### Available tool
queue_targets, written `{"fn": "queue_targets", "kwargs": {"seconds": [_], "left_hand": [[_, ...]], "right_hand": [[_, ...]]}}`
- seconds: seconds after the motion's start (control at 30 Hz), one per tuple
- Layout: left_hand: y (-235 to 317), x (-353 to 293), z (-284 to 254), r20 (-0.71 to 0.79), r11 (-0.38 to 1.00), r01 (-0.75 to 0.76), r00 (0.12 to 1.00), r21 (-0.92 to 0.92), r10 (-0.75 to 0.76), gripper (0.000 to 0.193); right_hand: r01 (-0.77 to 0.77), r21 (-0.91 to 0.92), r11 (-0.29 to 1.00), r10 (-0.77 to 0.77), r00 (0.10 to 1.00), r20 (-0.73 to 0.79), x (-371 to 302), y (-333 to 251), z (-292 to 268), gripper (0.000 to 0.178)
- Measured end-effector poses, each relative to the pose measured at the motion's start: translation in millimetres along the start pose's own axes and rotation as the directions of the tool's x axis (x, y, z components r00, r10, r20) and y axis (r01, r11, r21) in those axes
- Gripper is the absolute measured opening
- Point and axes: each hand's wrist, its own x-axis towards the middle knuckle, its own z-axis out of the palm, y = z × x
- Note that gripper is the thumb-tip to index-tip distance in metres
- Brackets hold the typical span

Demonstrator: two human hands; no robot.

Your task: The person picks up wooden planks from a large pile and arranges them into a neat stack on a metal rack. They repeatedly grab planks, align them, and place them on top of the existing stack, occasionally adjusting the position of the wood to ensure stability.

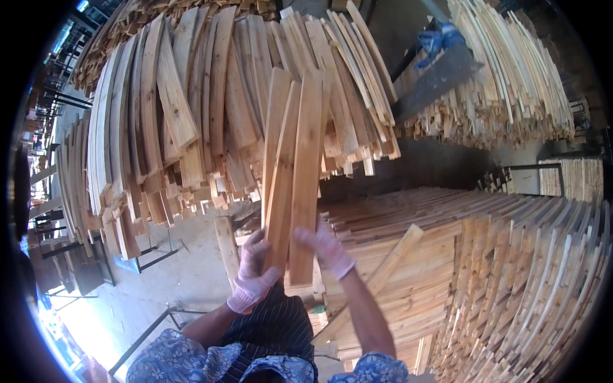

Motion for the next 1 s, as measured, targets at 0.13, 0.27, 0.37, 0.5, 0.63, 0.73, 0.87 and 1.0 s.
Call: {"fn": "queue_targets", "kwargs": {"seconds": [0.13, 0.27, 0.37, 0.5, 0.63, 0.73, 0.87, 1.0], "left_hand": [[-21.4, -32.4, -12.1, 0.062, 0.763, 0.642, 0.766, -0.07, -0.639, 0.071], [-64.9, 51.3, -17.4, 0.234, 0.761, 0.648, 0.735, 0.034, -0.636, 0.049], [-53.1, 40.8, 16.5, 0.271, 0.756, 0.653, 0.72, 0.047, -0.639, 0.049], [-37.8, -44.7, 77.5, 0.425, 0.746, 0.661, 0.655, 0.08, -0.625, 0.059], [-56.2, -136.1, 172.8, 0.544, 0.81, 0.509, 0.608, 0.292, -0.578, 0.051], [-44.9, -178.4, 231.1, 0.571, 0.778, 0.571, 0.559, 0.261, -0.602, 0.053], [-63.8, -221.9, 279.6, 0.553, 0.849, 0.336, 0.65, 0.406, -0.522, 0.07], [-121.1, -247.8, 292.5, 0.626, 0.797, -0.145, 0.706, 0.586, -0.332, 0.09]], "right_hand": [[-0.034, 0.411, 0.911, 0.103, 0.984, -0.148, -33.2, 36.0, 27.3, 0.07], [0.042, -0.121, 0.992, -0.091, 0.896, -0.434, -36.6, 84.8, 35.6, 0.062], [-0.088, -0.259, 0.962, -0.059, 0.858, -0.51, -77.7, 72.6, 22.6, 0.068], [-0.123, -0.16, 0.979, -0.015, 0.746, -0.666, -202.3, 117.2, 17.3, 0.068], [-0.041, -0.041, 0.998, -0.024, 0.339, -0.94, -340.1, 181.2, 14.4, 0.08], [-0.064, 0.181, 0.981, 0.185, 0.069, -0.98, -437.1, 202.9, 8.3, 0.079], [0.154, 0.368, 0.917, 0.39, -0.16, -0.907, -529.4, 243.8, -23.0, 0.076], [-0.656, 0.434, 0.618, 0.305, -0.31, -0.901, -572.6, 320.0, -91.6, 0.077]]}}
